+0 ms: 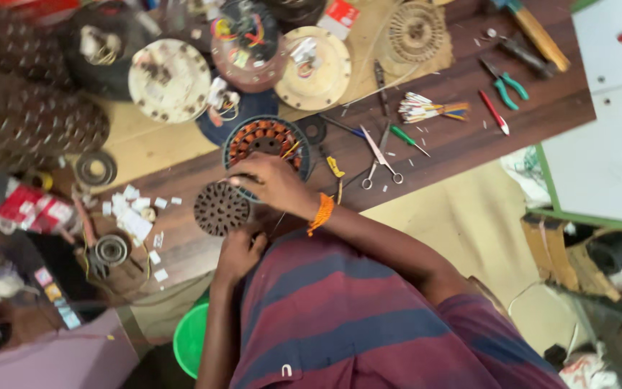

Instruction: The person works on a fan motor stator at a cluttered workbench, holding the wound stator and using a lighter to burn insulation off the wire leads, then twisting and arranging the colored lead wires by hand. At the end the person stands up and walks away from the bench.

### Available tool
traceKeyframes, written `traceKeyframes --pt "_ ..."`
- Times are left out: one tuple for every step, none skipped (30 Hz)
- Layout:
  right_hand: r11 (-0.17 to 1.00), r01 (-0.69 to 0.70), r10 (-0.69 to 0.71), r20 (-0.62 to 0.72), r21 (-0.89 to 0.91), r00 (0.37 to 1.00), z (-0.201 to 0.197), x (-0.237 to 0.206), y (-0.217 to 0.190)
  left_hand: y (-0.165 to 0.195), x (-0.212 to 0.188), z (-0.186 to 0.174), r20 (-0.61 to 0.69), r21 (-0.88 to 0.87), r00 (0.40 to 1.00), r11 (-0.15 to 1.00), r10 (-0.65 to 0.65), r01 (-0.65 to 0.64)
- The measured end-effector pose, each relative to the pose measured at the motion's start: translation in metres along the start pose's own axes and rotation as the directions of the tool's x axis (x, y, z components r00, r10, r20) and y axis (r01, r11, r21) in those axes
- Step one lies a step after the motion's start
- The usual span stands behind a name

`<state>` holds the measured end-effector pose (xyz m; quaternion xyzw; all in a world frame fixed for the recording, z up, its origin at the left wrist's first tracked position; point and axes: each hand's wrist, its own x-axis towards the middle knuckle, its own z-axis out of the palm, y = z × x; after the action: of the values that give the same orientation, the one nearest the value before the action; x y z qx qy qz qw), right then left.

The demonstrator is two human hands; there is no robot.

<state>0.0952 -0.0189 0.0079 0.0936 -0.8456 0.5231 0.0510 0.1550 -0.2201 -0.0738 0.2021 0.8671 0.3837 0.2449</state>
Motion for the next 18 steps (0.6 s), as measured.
traceKeyframes --pt "0.995 0.083 -0.079 -0.062 0.055 0.995 0.001 0.002 -0.009 0.002 -0.001 0.001 0.025 0.009 0.999 1.000 -0.028 0.027" --pt "0.980 0.170 -0.157 -0.126 0.101 0.979 -0.001 0.002 -0.019 0.003 -0.002 0.002 0.013 0.046 0.994 0.993 -0.113 0.112" --pt "0.969 0.209 -0.191 -0.138 0.129 0.972 -0.006 -0.001 -0.028 0.004 -0.001 0.003 -0.007 0.081 0.981 0.977 -0.195 0.195" --pt "0.955 0.248 -0.226 -0.146 0.159 0.963 -0.010 -0.005 -0.038 0.004 -0.001 0.004 -0.035 0.112 0.960 0.953 -0.279 0.281" --pt "0.939 0.287 -0.261 -0.152 0.191 0.953 -0.015 -0.009 -0.047 0.004 0.000 0.002 -0.120 0.098 0.953 0.952 -0.279 0.290" --pt "0.931 0.263 -0.246 -0.097 0.255 0.964 -0.023 -0.015 -0.052 0.002 0.001 0.000 -0.204 0.081 0.939 0.951 -0.279 0.300" --pt "0.918 0.235 -0.235 -0.038 0.319 0.971 -0.034 -0.025 -0.054 0.000 0.003 -0.003 -0.286 0.062 0.916 0.949 -0.280 0.310" --pt "0.901 0.201 -0.228 0.024 0.383 0.973 -0.045 -0.036 -0.054 -0.003 0.004 -0.006 -0.336 0.064 0.917 0.966 -0.217 0.252" --pt "0.895 0.162 -0.177 -0.005 0.416 0.984 -0.054 -0.048 -0.052 -0.006 0.003 -0.011 -0.387 0.065 0.909 0.979 -0.156 0.196" --pt "0.884 0.126 -0.128 -0.027 0.450 0.991 -0.063 -0.060 -0.048 -0.009 0.003 -0.016 -0.441 0.069 0.892 0.988 -0.097 0.141" --pt "0.885 0.069 -0.023 -0.104 0.460 0.994 -0.068 -0.070 -0.041 -0.011 0.004 -0.019 -0.464 0.091 0.884 0.989 -0.065 0.120" --pt "0.880 0.012 0.083 -0.179 0.475 0.980 -0.071 -0.079 -0.032 -0.014 0.004 -0.023 -0.484 0.116 0.875 0.988 -0.032 0.100" --pt "0.859 -0.045 0.198 -0.250 0.510 0.948 -0.074 -0.087 -0.019 -0.017 0.005 -0.027 -0.503 0.141 0.864 0.987 0.003 0.078" --pt "0.831 -0.097 0.309 -0.310 0.548 0.899 -0.078 -0.094 -0.003 -0.018 0.008 -0.029 -0.482 -0.027 0.871 0.996 -0.092 0.091" --pt "0.818 -0.137 0.409 -0.396 0.559 0.822 -0.082 -0.101 0.014 -0.019 0.012 -0.029 -0.446 -0.193 0.876 0.976 -0.181 0.103" --pt "0.799 -0.176 0.498 -0.469 0.574 0.729 -0.085 -0.109 0.032 -0.020 0.016 -0.029 -0.398 -0.355 0.878 0.927 -0.265 0.119" --pt "0.759 -0.135 0.550 -0.515 0.638 0.658 -0.090 -0.119 0.050 -0.021 0.018 -0.028 -0.359 -0.441 0.892 0.892 -0.276 0.098" --pt "0.716 -0.089 0.603 -0.549 0.692 0.579 -0.095 -0.130 0.067 -0.022 0.021 -0.025 -0.317 -0.525 0.906 0.848 -0.282 0.080"
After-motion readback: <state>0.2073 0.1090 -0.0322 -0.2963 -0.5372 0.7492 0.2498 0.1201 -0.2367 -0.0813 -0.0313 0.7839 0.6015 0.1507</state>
